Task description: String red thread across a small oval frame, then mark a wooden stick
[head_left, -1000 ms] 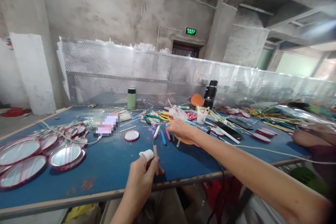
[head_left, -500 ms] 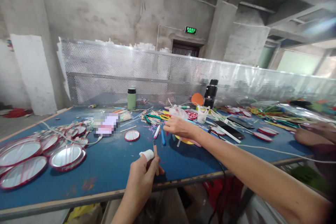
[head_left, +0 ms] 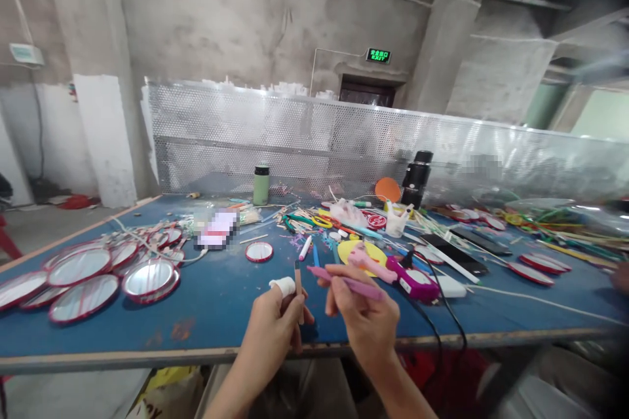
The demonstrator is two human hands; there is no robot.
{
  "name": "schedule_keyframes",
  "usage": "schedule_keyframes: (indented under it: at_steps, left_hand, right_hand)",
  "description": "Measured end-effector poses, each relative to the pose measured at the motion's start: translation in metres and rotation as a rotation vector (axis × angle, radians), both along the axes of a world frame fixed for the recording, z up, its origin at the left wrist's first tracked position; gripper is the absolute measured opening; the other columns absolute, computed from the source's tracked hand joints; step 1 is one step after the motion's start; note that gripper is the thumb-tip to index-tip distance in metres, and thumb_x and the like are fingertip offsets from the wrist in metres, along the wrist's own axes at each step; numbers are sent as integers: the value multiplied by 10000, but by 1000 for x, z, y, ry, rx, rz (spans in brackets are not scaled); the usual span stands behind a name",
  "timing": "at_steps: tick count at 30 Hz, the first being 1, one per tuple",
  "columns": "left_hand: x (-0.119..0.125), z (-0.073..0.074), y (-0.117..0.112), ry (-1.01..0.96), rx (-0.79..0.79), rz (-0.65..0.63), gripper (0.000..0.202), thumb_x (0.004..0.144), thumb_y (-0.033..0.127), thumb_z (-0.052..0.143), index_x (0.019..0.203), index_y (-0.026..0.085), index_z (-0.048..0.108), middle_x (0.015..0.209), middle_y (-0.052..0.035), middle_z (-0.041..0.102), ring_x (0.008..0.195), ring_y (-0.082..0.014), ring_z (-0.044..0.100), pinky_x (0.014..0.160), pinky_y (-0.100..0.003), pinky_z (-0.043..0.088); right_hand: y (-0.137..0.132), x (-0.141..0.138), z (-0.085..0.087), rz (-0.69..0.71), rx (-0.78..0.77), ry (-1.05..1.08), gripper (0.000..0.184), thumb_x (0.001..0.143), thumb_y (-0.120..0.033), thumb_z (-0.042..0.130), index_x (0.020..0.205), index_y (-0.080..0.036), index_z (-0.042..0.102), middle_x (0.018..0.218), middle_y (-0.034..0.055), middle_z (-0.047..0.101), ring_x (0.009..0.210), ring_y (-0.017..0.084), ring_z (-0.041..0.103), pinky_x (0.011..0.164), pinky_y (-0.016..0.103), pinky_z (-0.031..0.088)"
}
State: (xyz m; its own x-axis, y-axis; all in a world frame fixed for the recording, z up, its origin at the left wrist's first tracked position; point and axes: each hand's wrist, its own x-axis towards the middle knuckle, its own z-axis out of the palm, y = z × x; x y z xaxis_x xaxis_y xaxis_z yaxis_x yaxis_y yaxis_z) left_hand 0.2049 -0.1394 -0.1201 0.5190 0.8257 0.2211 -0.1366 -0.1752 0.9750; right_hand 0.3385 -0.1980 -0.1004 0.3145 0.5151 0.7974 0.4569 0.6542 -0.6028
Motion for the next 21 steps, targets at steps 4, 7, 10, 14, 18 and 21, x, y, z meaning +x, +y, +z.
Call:
schedule_keyframes:
  at_steps: [4, 7, 10, 14, 18, 21]
  left_hand:
    - [0, 2, 0, -2, -12, 5, 301, 866, 478, 544, 780, 190, 553, 518, 43, 606, 307, -91, 515, 339, -171, 333]
    - [-1, 2, -1, -2, -22, 11, 348, 868, 530, 527, 773, 197, 550, 472, 38, 605, 312, -116, 537, 339, -183, 355]
    - [-1, 3, -1, 13, -1, 26, 380, 873, 547, 517, 724, 198, 551, 412, 30, 586, 311, -119, 525, 357, -190, 386]
    - [-1, 3, -2, 25, 28, 65, 397, 863, 562, 536, 700, 201, 549, 408, 27, 585, 320, -132, 549, 354, -195, 396]
    - [0, 3, -2, 24, 48, 86, 406, 855, 579, 554, 695, 207, 536, 416, 33, 585, 320, -135, 553, 348, -195, 395]
    - [0, 3, -2, 25, 79, 97, 411, 863, 577, 559, 680, 211, 522, 420, 36, 581, 314, -128, 538, 346, -193, 390]
  right_hand:
    - [19, -6, -8, 2, 46, 87, 42, 883, -239, 704, 898, -201, 711, 741, -2, 682, 427, 83, 588, 397, 207, 487]
    - [20, -5, -11, -29, 44, 80, 68, 907, -223, 667, 846, -203, 687, 706, -22, 652, 422, 76, 577, 399, 199, 473]
    - [14, -5, -15, -59, 24, -29, 95, 937, -195, 610, 925, -215, 703, 747, -9, 680, 467, 83, 598, 440, 203, 493]
    - [10, -5, -18, -94, 67, -171, 125, 936, -159, 587, 927, -213, 699, 752, 5, 685, 586, 118, 648, 532, 225, 525]
    - [10, -5, -16, -94, 73, -171, 131, 937, -142, 579, 903, -203, 689, 733, -3, 672, 594, 111, 644, 545, 216, 517]
    - [10, -7, -14, -94, 67, -209, 130, 935, -134, 582, 894, -204, 684, 712, -17, 660, 574, 96, 626, 549, 202, 505]
